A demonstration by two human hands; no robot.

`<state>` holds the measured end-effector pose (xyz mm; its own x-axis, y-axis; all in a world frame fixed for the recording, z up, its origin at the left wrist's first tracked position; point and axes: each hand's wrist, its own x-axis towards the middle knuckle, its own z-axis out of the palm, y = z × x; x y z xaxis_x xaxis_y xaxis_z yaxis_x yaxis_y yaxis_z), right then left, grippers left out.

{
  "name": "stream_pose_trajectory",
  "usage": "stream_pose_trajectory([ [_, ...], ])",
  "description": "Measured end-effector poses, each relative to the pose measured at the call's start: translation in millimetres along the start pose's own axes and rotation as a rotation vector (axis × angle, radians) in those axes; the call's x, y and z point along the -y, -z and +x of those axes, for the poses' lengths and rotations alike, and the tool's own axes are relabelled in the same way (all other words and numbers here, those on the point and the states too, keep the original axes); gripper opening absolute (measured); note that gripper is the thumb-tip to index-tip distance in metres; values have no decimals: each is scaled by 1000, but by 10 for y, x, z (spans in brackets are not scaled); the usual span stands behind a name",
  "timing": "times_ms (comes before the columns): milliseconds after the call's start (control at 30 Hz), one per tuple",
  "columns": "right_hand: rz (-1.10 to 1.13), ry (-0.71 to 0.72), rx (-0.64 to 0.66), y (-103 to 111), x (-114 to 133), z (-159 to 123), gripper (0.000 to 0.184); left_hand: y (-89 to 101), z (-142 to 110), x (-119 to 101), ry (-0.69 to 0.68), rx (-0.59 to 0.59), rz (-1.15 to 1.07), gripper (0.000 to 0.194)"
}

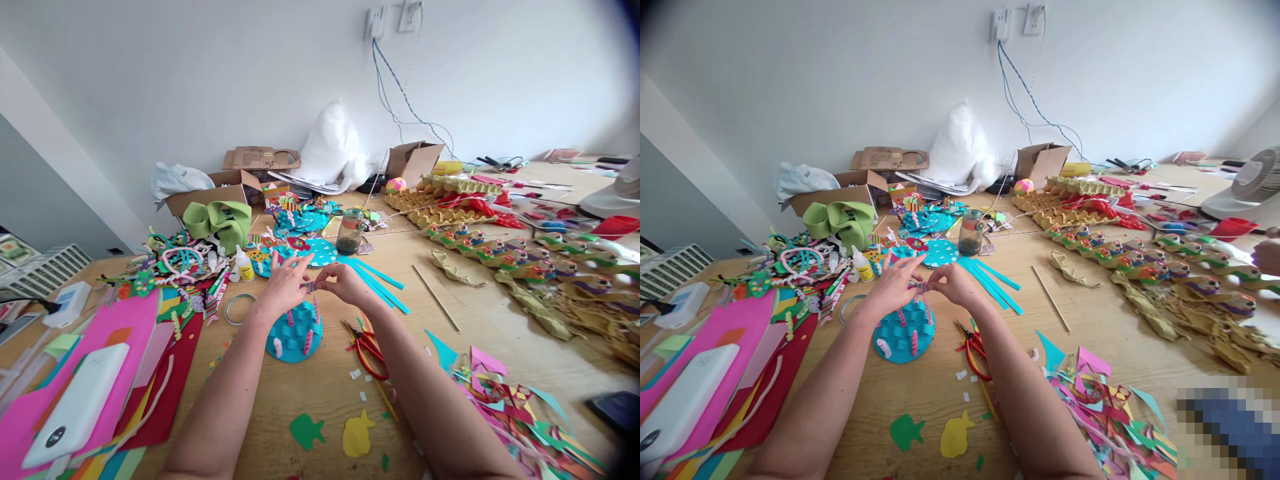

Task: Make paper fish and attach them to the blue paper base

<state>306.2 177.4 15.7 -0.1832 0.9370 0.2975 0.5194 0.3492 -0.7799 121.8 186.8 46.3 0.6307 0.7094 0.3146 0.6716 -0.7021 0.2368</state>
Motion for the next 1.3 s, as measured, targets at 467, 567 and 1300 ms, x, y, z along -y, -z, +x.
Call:
stream_pose_trajectory([
  [467,-6,-19,-12,0,13,3,8,-21,12,-13,30,-5,12,65],
  [567,-7,-23,-8,3,17,3,8,-20,12,-11,27,-10,-4,65],
  [1300,9,-26,-15,11,61,-7,8,1,22,-26,44,-23,-26,62],
])
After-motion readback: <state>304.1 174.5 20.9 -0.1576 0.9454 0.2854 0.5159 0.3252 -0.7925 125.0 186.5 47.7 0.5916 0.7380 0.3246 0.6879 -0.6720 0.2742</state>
